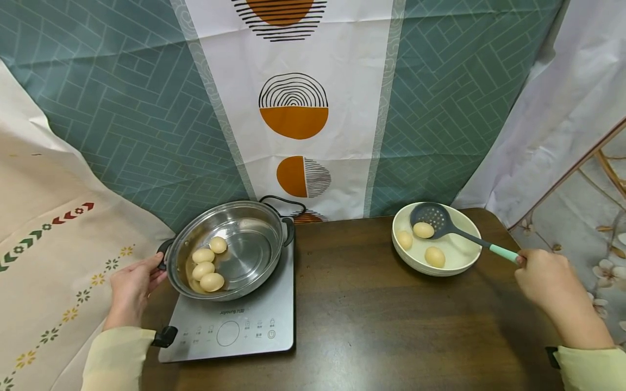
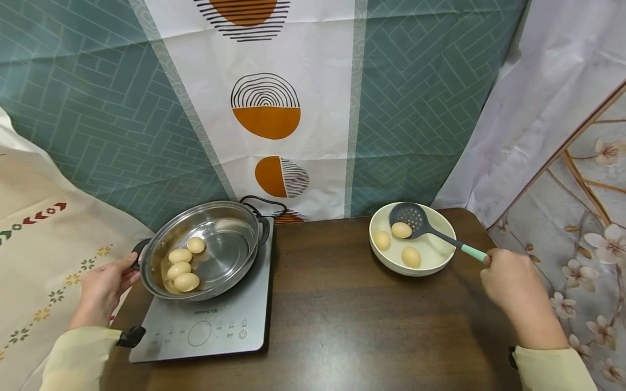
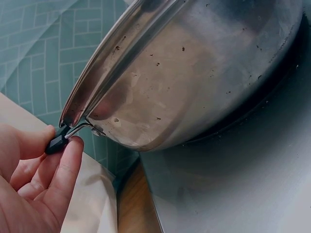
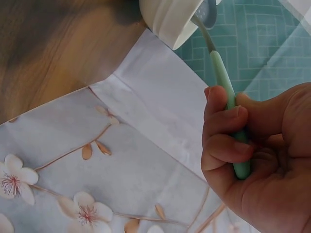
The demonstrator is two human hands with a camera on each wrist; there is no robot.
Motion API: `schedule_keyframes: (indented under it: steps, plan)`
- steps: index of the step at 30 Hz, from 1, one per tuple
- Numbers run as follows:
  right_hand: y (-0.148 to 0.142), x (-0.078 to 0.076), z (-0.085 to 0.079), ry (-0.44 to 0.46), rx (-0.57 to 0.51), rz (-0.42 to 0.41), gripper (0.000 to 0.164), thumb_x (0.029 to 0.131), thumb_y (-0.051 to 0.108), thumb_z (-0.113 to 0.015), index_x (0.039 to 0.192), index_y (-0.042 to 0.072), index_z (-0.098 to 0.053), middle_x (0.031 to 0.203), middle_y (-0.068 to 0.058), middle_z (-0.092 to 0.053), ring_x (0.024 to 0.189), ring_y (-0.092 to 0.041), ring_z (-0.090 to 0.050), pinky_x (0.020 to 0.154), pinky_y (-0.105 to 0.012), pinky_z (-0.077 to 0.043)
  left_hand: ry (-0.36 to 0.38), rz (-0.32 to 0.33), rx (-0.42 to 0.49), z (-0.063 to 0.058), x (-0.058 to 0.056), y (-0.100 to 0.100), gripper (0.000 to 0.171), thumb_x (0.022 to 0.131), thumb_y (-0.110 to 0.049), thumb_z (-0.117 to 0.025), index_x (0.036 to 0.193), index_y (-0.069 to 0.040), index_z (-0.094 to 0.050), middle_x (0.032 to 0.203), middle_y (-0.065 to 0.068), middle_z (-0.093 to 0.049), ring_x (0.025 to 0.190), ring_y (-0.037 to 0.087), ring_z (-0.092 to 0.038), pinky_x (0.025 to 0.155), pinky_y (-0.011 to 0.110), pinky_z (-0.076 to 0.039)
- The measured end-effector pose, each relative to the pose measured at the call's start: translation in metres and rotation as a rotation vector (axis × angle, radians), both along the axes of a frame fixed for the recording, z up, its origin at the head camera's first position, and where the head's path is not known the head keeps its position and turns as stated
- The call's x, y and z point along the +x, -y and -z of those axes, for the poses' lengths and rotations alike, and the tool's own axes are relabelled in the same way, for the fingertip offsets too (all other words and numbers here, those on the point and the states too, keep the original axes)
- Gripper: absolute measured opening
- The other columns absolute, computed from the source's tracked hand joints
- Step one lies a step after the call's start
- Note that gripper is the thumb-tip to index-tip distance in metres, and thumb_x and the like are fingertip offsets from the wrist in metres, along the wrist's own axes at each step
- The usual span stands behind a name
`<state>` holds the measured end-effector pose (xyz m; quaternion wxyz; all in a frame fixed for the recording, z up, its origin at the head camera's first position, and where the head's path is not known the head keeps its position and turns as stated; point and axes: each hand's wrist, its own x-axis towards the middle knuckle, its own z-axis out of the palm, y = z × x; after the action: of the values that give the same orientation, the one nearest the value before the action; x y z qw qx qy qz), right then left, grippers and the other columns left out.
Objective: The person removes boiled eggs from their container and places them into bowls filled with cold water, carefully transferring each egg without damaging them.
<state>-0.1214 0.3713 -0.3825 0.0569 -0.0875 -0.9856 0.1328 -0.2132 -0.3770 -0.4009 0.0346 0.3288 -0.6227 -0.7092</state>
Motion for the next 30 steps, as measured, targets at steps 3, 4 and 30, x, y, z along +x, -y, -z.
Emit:
schedule_keyframes:
  steps: [3,4,30]
  plan:
    - [0.0003,-0.0008,-0.0002,0.006,0.002,0.011,0.019,0.082,0.008,-0.051,0.089,-0.005,-0.063,0.069,-0.023,-0.058,0.062,-0.046,-0.051,0.049,-0.051,-0.037,0.003,-0.001,-0.002,0.0003,-0.0005,0.0003,0.008,0.073,-0.022,-0.081,0.073,-0.019,-0.073,0.064,-0.001,-0.069,0.058,0.013,-0.069,0.06,0.028,-0.061]
    - [0.0004,-0.0009,-0.0001,0.006,0.003,0.012,0.018,0.082,0.007,-0.052,0.089,-0.005,-0.063,0.069,-0.023,-0.058,0.062,-0.046,-0.051,0.049,-0.051,-0.037,0.002,0.0,-0.003,0.0005,-0.0008,0.0006,0.008,0.073,-0.022,-0.081,0.073,-0.019,-0.073,0.064,-0.001,-0.069,0.058,0.013,-0.069,0.06,0.028,-0.061]
    - [-0.0017,0.0021,-0.0026,-0.098,0.039,-0.004,0.019,0.081,0.006,-0.051,0.091,-0.008,-0.06,0.067,-0.028,-0.056,0.061,-0.054,-0.05,0.047,-0.054,-0.035,-0.006,0.001,-0.005,0.0008,0.0009,0.0015,0.007,0.073,-0.022,-0.08,0.074,-0.019,-0.074,0.065,-0.002,-0.069,0.059,0.014,-0.069,0.061,0.027,-0.06]
